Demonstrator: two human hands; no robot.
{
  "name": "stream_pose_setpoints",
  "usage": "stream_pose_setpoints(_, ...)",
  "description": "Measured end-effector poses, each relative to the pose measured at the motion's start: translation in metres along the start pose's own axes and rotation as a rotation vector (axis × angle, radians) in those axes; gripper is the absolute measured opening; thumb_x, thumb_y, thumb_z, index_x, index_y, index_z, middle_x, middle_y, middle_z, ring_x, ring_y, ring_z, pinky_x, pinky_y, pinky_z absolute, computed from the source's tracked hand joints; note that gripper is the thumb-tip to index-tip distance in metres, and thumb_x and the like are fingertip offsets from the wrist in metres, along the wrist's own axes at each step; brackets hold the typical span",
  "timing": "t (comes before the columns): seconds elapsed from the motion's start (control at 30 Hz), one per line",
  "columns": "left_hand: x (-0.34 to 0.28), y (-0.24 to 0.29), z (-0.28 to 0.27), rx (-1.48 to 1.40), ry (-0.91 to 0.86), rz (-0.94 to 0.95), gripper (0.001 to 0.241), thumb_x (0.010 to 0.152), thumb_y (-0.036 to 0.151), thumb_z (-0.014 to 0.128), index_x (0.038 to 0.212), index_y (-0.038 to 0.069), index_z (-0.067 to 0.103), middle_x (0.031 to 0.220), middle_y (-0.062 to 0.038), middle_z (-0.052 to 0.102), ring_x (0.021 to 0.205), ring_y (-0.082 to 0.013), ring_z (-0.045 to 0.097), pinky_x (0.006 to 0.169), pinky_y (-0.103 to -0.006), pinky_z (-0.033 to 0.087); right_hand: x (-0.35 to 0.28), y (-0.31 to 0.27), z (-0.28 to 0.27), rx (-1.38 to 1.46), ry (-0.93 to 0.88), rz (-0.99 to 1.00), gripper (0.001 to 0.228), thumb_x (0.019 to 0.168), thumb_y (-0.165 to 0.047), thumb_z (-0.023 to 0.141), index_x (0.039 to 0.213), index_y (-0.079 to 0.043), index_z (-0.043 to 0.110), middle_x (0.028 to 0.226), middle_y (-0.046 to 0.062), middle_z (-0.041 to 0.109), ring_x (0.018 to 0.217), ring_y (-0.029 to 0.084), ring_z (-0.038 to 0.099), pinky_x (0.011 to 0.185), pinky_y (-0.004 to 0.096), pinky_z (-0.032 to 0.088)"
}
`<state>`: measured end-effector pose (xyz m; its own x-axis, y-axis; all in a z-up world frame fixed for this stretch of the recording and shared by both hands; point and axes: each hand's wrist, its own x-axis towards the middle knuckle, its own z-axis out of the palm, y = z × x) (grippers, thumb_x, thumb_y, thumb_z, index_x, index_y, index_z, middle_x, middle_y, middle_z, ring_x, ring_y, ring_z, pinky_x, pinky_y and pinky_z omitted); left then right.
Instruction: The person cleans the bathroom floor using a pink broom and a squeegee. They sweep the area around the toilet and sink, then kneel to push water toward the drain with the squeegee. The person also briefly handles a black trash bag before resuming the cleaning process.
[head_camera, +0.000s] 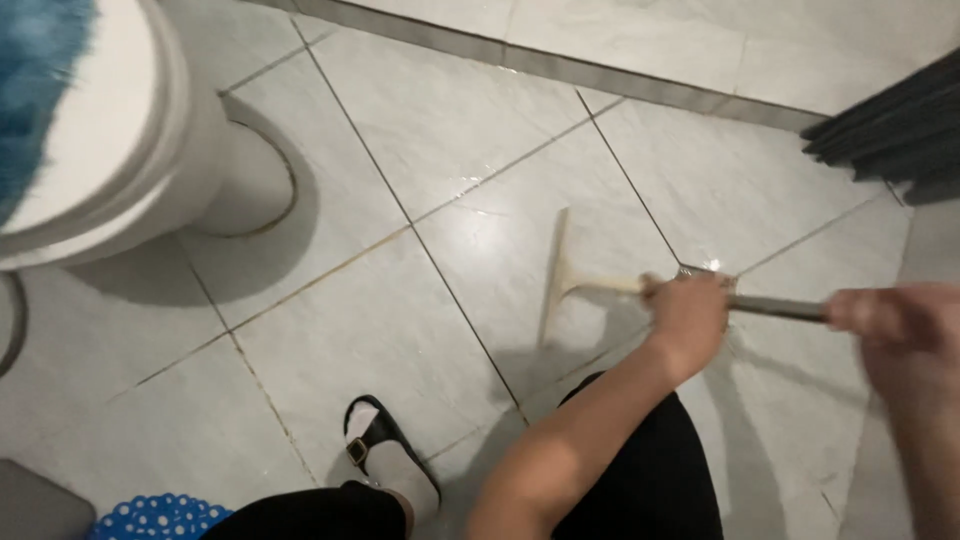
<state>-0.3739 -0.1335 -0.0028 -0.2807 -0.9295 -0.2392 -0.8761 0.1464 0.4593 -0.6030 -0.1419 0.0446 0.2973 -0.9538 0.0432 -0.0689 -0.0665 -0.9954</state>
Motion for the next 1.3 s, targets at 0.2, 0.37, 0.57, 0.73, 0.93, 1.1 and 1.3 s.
stream_pose_setpoints(0.2,0.043,0.032,0.024,-0.423,0.133,0.03,0.014,0.085,0.007,0.065,0.079,0.002,0.077,0.079,-0.019,0.074,0.072,-0.041,0.067,0.095,-0.0706,0.036,-0.01,0.066,-0.099,-0.059,-0.179,-0.2,0.033,0.116,-0.063,0.047,0.091,-0.041,0.054,0.089,-0.022,0.059,0.078,-0.005,0.058,0.082,0.026,0.052)
stream_pose_setpoints(0.37,-0.01,-0.054,-0.017,-0.044,0.231,-0.118,0.018,0.087,0.016,0.058,0.1,0.012,0.071,0.096,-0.007,0.069,0.089,-0.0288,0.065,0.104,-0.0633,0.034,0.046,-0.063,0.095,-0.283,0.075,-0.351,0.039,0.108,-0.017,0.049,0.07,-0.014,0.052,0.062,0.001,0.052,0.059,0.014,0.06,0.065,0.028,0.052)
stream_pose_setpoints(0.57,-0.087,-0.136,-0.068,-0.178,0.3,-0.532,0.022,0.101,0.021,0.055,0.09,0.005,0.065,0.084,-0.015,0.068,0.08,-0.0322,0.062,0.089,-0.0505,0.045,0.099,-0.047,0.232,-0.016,-0.086,-0.63,0.021,0.089,0.011,0.058,0.071,0.0,0.057,0.054,0.002,0.05,0.042,0.013,0.043,0.041,0.027,0.044)
stream_pose_setpoints(0.73,-0.063,-0.151,0.015,-0.056,0.322,-0.486,0.009,0.089,0.012,0.062,0.085,0.007,0.067,0.078,-0.013,0.07,0.071,-0.0326,0.065,0.1,-0.0543,0.043,0.071,-0.032,0.209,0.475,-0.13,-0.153,0.031,0.094,0.009,0.045,0.068,-0.007,0.052,0.054,-0.001,0.04,0.046,0.011,0.037,0.055,0.033,0.051)
stream_pose_setpoints(0.93,-0.004,-0.027,0.043,-0.076,0.009,-0.181,0.009,0.084,0.02,0.068,0.085,0.012,0.07,0.08,-0.009,0.071,0.071,-0.033,0.066,0.089,-0.0578,0.037,-0.006,-0.01,0.05,0.112,0.14,-0.051,0.04,0.103,-0.008,0.043,0.067,-0.023,0.049,0.055,-0.008,0.041,0.047,0.004,0.044,0.056,0.023,0.051)
stream_pose_setpoints(1.1,0.029,0.08,0.068,-0.406,-0.059,0.244,0.02,0.089,0.015,0.058,0.089,0.001,0.073,0.09,-0.021,0.074,0.079,-0.0436,0.068,0.066,-0.0685,0.046,-0.128,0.104,-0.177,-0.112,-0.095,-0.142,0.017,0.111,-0.049,0.052,0.099,-0.041,0.06,0.091,-0.02,0.061,0.082,-0.002,0.061,0.086,0.025,0.054)
stream_pose_setpoints(1.3,0.06,0.118,0.089,-0.368,-0.218,0.279,0.016,0.079,-0.004,0.058,0.082,-0.009,0.072,0.082,-0.031,0.069,0.072,-0.0446,0.062,0.077,-0.0725,0.044,-0.134,0.038,-0.129,-0.138,0.225,-0.17,0.033,0.12,-0.06,0.043,0.096,-0.039,0.053,0.077,-0.018,0.045,0.073,-0.001,0.05,0.08,0.026,0.05)
